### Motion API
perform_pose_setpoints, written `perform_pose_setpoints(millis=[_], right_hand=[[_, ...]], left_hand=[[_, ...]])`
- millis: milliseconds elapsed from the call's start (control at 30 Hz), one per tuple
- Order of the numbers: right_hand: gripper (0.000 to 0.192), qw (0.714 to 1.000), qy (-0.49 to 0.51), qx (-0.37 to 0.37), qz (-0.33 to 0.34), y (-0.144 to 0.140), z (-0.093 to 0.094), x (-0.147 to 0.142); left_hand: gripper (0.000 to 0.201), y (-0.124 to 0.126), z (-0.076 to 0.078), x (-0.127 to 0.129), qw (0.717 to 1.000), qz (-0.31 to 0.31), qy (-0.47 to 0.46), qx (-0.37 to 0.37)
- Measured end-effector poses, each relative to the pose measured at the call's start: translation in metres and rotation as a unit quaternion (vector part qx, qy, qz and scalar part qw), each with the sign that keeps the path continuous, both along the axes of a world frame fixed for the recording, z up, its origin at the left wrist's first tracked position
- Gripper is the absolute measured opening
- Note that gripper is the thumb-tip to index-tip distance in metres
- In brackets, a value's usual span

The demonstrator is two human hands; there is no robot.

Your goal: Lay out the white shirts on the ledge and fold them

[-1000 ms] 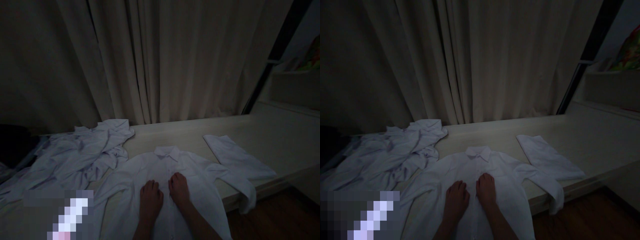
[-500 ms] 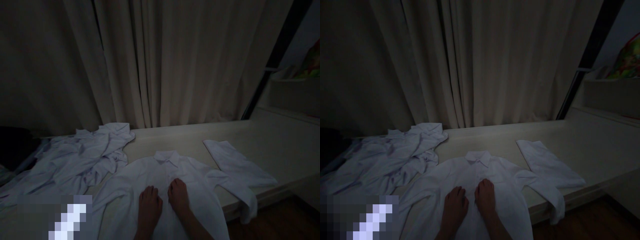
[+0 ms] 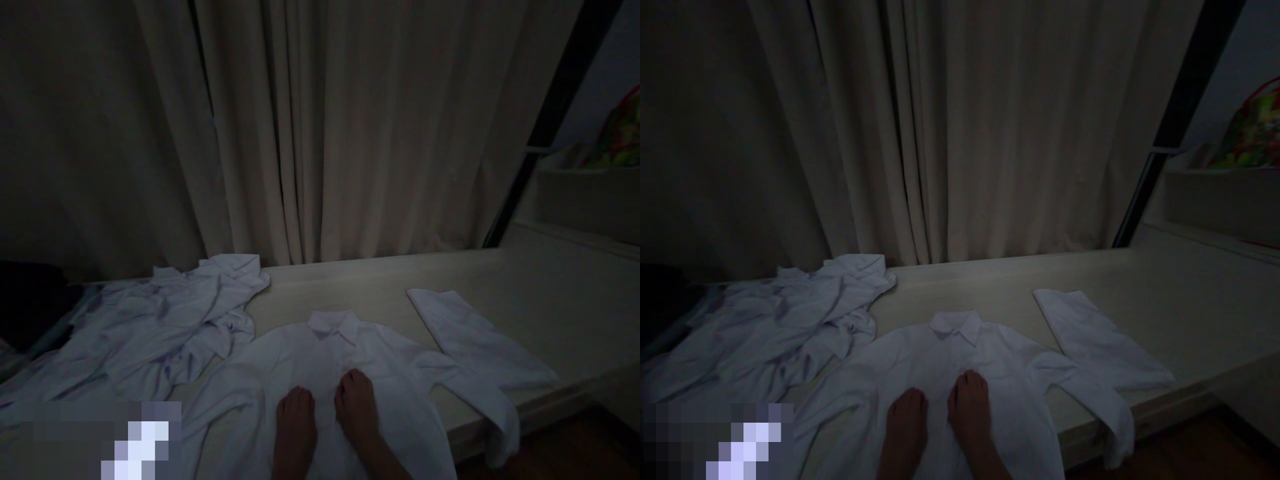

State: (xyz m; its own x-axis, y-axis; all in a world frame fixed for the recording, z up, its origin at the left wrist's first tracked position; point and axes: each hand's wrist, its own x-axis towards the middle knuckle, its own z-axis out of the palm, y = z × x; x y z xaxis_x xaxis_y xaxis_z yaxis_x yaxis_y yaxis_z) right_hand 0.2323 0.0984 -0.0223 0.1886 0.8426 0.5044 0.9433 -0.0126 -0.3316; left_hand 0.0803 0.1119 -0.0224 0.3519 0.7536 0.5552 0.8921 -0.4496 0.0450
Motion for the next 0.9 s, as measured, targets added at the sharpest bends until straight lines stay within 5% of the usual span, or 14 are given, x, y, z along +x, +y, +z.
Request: perform_pose_setpoints(millis=[633, 900], right_hand=[[0.013, 1.000, 0.003, -0.007, -0.005, -0.001, 0.003, 0.000], [0.012, 1.000, 0.008, -0.011, -0.001, -0.001, 0.002, 0.000]], left_hand=[[0.030, 0.003, -0.008, -0.002, 0.999, -0.014, -0.025, -0.028], [0.024, -0.004, 0.008, 0.002, 0.998, -0.001, -0.004, -0.068]])
